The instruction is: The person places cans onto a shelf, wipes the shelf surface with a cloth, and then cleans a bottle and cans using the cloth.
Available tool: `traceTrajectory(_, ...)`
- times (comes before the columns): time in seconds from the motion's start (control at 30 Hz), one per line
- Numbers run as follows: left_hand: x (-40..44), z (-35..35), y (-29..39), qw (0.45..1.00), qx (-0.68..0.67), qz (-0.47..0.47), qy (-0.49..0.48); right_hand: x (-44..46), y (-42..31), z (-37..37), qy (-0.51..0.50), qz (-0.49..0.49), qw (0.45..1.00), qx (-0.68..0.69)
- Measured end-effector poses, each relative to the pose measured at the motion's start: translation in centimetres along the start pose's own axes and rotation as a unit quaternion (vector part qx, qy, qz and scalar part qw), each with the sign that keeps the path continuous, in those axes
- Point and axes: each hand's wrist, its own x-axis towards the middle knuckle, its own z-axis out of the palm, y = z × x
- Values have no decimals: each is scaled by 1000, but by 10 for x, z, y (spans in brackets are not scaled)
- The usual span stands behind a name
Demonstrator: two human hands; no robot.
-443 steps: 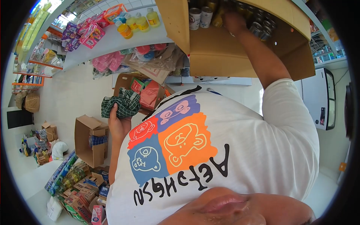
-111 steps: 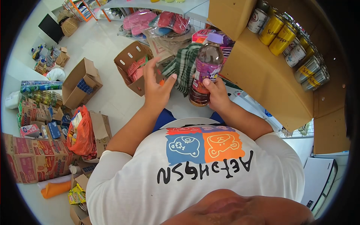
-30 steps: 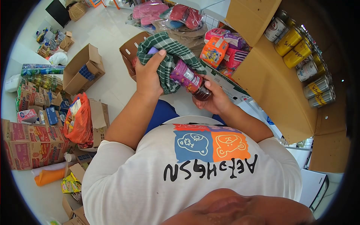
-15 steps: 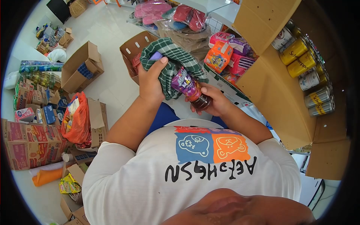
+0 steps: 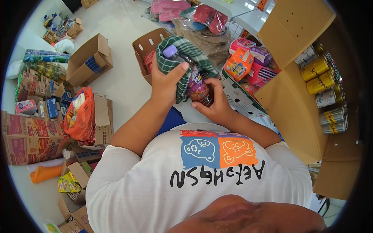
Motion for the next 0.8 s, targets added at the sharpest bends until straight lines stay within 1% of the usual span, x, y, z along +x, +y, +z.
traceTrajectory(0.07, -6, -1, -8, 999, 27, 16, 7, 9, -11, 2, 58, -82, 979, -177)
traceTrajectory(0.1, -12, -3, -16, 999, 28, 19, 10, 14, -18, 1, 54, -84, 979, -175)
traceTrajectory(0.17, -23, -7, -25, 998, 47, -26, 19, 22, -28, -1, 33, -122, 942, -313)
traceTrajectory(0.2, -25, -8, -22, 999, 20, -12, 25, 23, -30, 0, 20, -158, 943, -292)
traceTrajectory(0.23, -24, -11, -18, 999, 21, -8, 26, 25, -29, 0, 18, -162, 943, -290)
traceTrajectory(0.3, -26, -18, -3, 998, -36, -39, 33, 22, -29, 1, -35, -155, 973, -168)
traceTrajectory(0.33, -26, -18, 1, 996, -69, -31, 38, 17, -4, 15, -4, -94, 992, 84)
traceTrajectory(0.37, -27, -19, 4, 997, -68, -25, 41, 17, -7, 20, -9, -97, 992, 85)
traceTrajectory(0.4, -28, -22, 7, 993, -102, -18, 51, 17, -10, 25, -19, -8, 979, 200)
traceTrajectory(0.43, -29, -24, 9, 989, -135, -11, 61, 17, -14, 30, -29, 83, 946, 311)
traceTrajectory(0.5, -33, -30, 9, 990, -115, 6, 75, 18, -15, 34, -32, 85, 947, 309)
traceTrajectory(0.53, -37, -30, 7, 993, -88, -9, 78, 17, -11, 32, -21, -27, 993, 116)
traceTrajectory(0.57, -41, -31, 4, 994, -61, -26, 82, 16, -11, 31, -7, -136, 987, -83)
traceTrajectory(0.6, -45, -31, -3, 995, -43, -29, 89, 15, -13, 31, -6, -135, 987, -83)
traceTrajectory(0.63, -49, -32, -6, 995, -43, -31, 88, 16, -17, 31, 19, -216, 962, -163)
traceTrajectory(0.67, -51, -31, -6, 994, -47, -49, 86, 17, -20, 31, 44, -296, 923, -241)
traceTrajectory(0.7, -52, -28, -5, 993, -52, -66, 83, 19, -19, 31, 45, -297, 923, -243)
traceTrajectory(0.77, -50, -25, 2, 995, -46, -52, 77, 22, -15, 29, 6, -289, 937, -199)
traceTrajectory(0.8, -49, -25, 5, 997, -24, -29, 75, 21, -25, 24, -27, -254, 954, -157)
